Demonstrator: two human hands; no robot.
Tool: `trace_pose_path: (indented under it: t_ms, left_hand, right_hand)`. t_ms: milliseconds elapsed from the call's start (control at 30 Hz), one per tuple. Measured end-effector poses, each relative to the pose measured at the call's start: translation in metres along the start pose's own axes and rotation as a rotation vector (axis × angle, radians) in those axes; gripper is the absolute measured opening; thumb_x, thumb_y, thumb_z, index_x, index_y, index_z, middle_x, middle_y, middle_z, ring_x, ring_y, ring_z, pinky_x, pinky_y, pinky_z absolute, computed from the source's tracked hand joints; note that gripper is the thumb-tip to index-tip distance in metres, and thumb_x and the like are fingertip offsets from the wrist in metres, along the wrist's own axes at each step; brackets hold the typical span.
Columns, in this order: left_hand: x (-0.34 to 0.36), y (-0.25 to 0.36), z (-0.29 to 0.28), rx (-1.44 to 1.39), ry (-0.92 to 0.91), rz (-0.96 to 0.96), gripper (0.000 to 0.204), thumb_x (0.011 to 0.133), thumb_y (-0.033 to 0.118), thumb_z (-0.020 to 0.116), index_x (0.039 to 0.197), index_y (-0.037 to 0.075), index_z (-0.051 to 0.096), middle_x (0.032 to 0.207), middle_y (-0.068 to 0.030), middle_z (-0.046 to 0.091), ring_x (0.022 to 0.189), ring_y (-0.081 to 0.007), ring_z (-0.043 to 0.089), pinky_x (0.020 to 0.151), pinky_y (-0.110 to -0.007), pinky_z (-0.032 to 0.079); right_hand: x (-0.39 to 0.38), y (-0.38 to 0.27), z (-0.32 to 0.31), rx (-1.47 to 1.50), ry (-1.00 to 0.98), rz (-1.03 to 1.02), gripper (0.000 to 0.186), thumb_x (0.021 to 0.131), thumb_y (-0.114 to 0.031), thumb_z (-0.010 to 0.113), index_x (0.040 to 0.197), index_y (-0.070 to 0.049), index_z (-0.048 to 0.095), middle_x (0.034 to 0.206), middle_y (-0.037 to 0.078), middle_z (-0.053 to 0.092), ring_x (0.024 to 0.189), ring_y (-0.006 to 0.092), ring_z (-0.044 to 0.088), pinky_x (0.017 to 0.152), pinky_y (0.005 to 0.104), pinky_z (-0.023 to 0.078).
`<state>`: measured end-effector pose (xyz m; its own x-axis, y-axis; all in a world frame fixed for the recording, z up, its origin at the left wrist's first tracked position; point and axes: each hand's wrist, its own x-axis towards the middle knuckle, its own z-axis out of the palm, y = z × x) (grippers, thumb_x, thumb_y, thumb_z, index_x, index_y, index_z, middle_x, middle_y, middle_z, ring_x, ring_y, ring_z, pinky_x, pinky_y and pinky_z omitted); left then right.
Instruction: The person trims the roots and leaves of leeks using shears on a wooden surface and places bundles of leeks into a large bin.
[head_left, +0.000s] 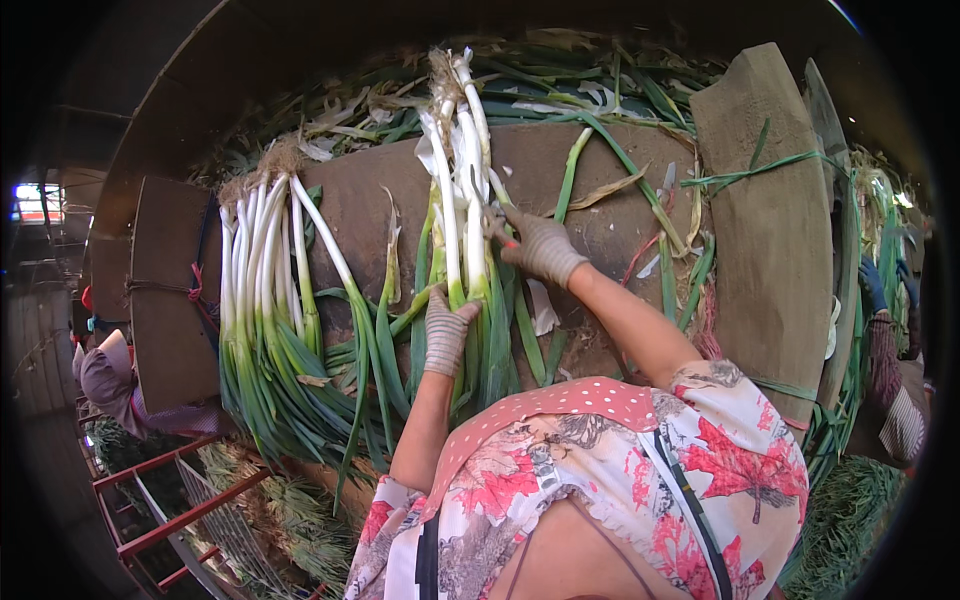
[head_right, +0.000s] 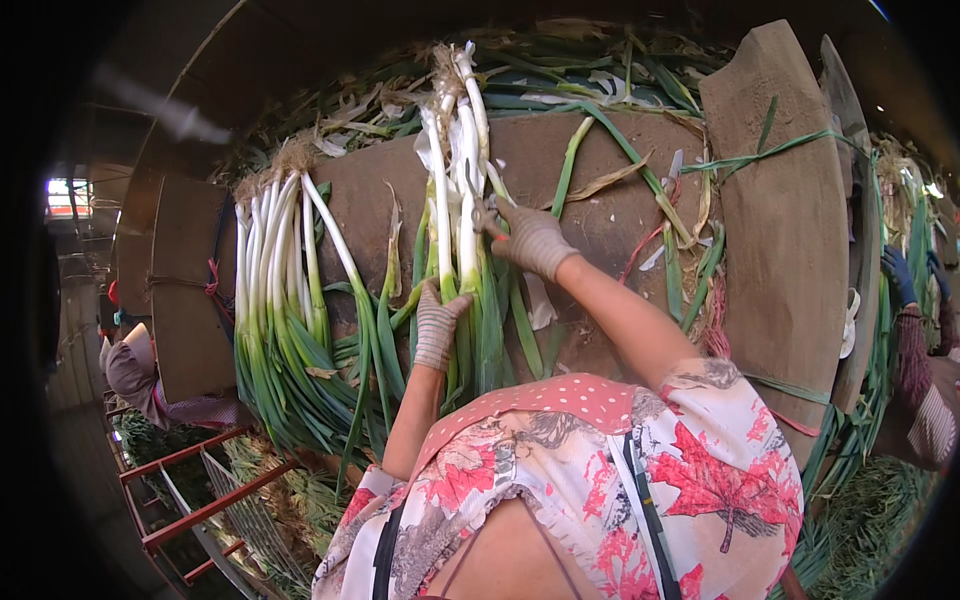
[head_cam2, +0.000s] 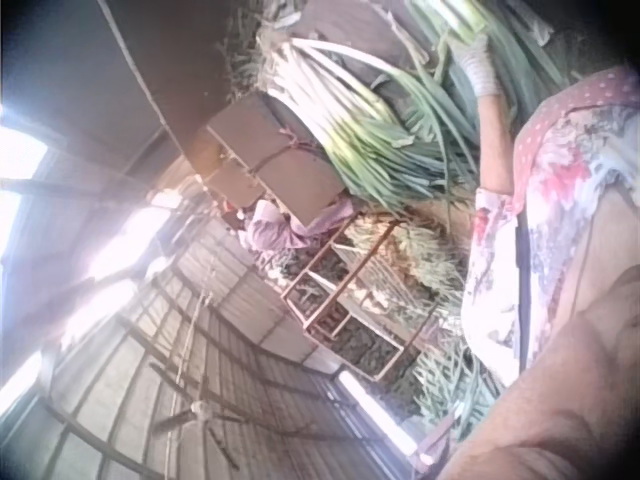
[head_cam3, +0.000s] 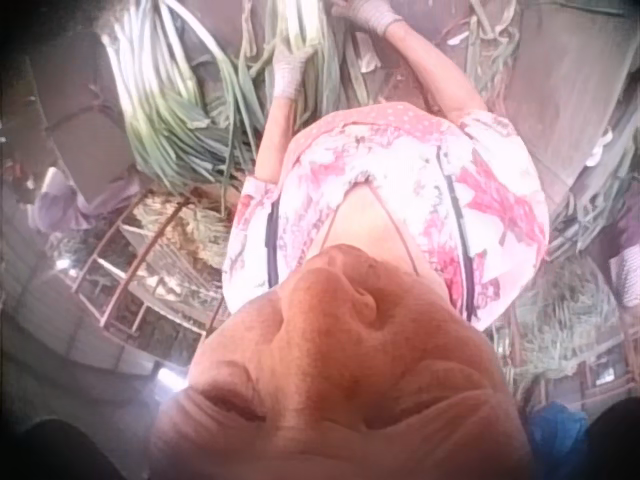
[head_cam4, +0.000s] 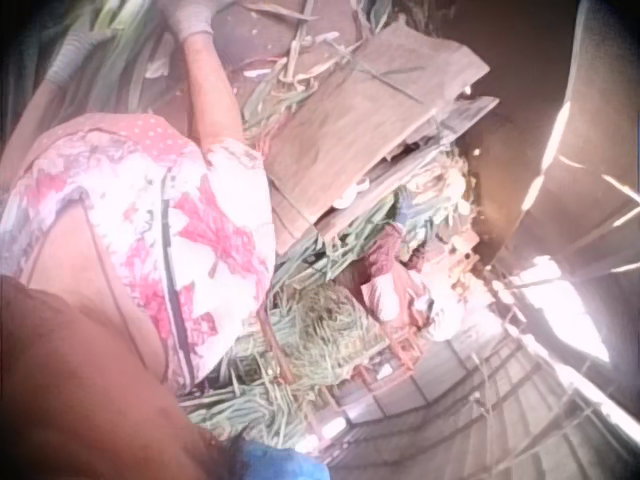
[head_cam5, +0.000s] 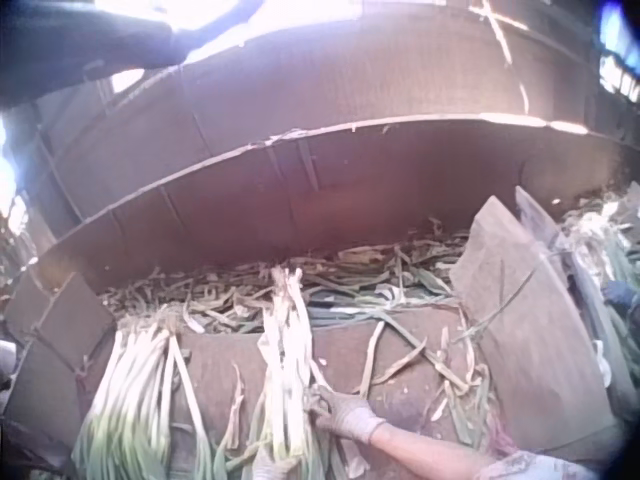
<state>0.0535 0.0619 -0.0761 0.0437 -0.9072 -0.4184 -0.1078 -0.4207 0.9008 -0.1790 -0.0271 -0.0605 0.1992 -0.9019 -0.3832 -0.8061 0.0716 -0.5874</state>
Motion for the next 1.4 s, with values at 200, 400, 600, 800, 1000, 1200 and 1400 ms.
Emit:
trace_pose_path:
  t_ms: [200,400,600,800,1000,1200,1400]
  left_hand:
    - [-0.006,0.018,-0.016,-0.281,-0.128,-0.089,0.057,0.077,-0.002,0.07,0.13,-0.001,0.05,0.115,-0.0113,0.063,0.098,-0.021,0.064,0.088,-0.032,0.052]
    - [-0.009,0.042,-0.028,-0.33,-0.235,-0.204,0.057,0.076,0.008,0.074,0.129,0.001,0.053,0.106,-0.0081,0.067,0.088,-0.0188,0.066,0.081,-0.033,0.056]
    - [-0.018,0.066,-0.01,-0.177,-0.227,-0.171,0.053,0.078,0.009,0.076,0.128,0.003,0.058,0.099,-0.0045,0.068,0.084,-0.0154,0.066,0.077,-0.031,0.056]
    - [-0.033,0.084,-0.019,-0.223,-0.257,-0.174,0.06,0.076,0.011,0.073,0.133,0.004,0.056,0.1,-0.0041,0.067,0.085,-0.0161,0.065,0.078,-0.031,0.056]
    - [-0.07,0.112,-0.031,-0.268,-0.374,-0.257,0.071,0.072,0.015,0.072,0.139,0.003,0.052,0.106,-0.0055,0.066,0.093,-0.0178,0.064,0.084,-0.03,0.054]
    - [-0.091,0.123,-0.034,-0.274,-0.397,-0.287,0.071,0.066,0.025,0.079,0.128,0.0,0.056,0.095,-0.0167,0.069,0.083,-0.0245,0.067,0.08,-0.034,0.057]
    - [-0.115,0.144,-0.055,-0.269,-0.286,-0.38,0.077,0.065,0.038,0.085,0.123,-0.004,0.056,0.078,-0.0113,0.064,0.061,-0.0195,0.061,0.054,-0.029,0.049]
  right_hand:
    - [0.125,0.0,-0.054,0.067,0.069,0.005,0.06,0.077,-0.038,0.072,0.128,-0.01,0.059,0.109,0.02,0.071,0.1,0.0366,0.068,0.088,0.0438,0.053]
    - [0.081,0.008,-0.047,0.187,0.059,-0.1,0.062,0.076,-0.034,0.072,0.132,-0.012,0.058,0.101,0.022,0.071,0.095,0.0386,0.068,0.083,0.0455,0.052]
    - [-0.087,0.012,-0.013,0.363,-0.054,-0.097,0.079,0.073,-0.031,0.075,0.145,-0.015,0.047,0.106,0.022,0.069,0.094,0.039,0.069,0.082,0.041,0.054]
    - [-0.15,0.017,0.005,0.418,0.025,-0.15,0.08,0.074,-0.031,0.069,0.147,-0.016,0.042,0.101,0.022,0.069,0.093,0.0413,0.068,0.082,0.0449,0.054]
    - [-0.066,0.043,-0.013,0.3,0.225,-0.079,0.097,0.08,-0.046,0.076,0.153,-0.002,0.029,0.155,0.026,0.034,0.143,0.0415,0.034,0.117,0.0441,0.03]
    - [0.155,-0.018,0.021,0.381,0.502,0.051,0.101,0.074,-0.053,0.076,0.148,0.002,0.035,0.149,0.025,0.041,0.138,0.0385,0.041,0.115,0.048,0.032]
    - [0.298,0.039,-0.003,1.694,0.47,0.117,0.042,0.1,-0.041,0.046,0.116,-0.008,0.066,0.102,0.012,0.069,0.09,0.0228,0.064,0.081,0.0352,0.053]
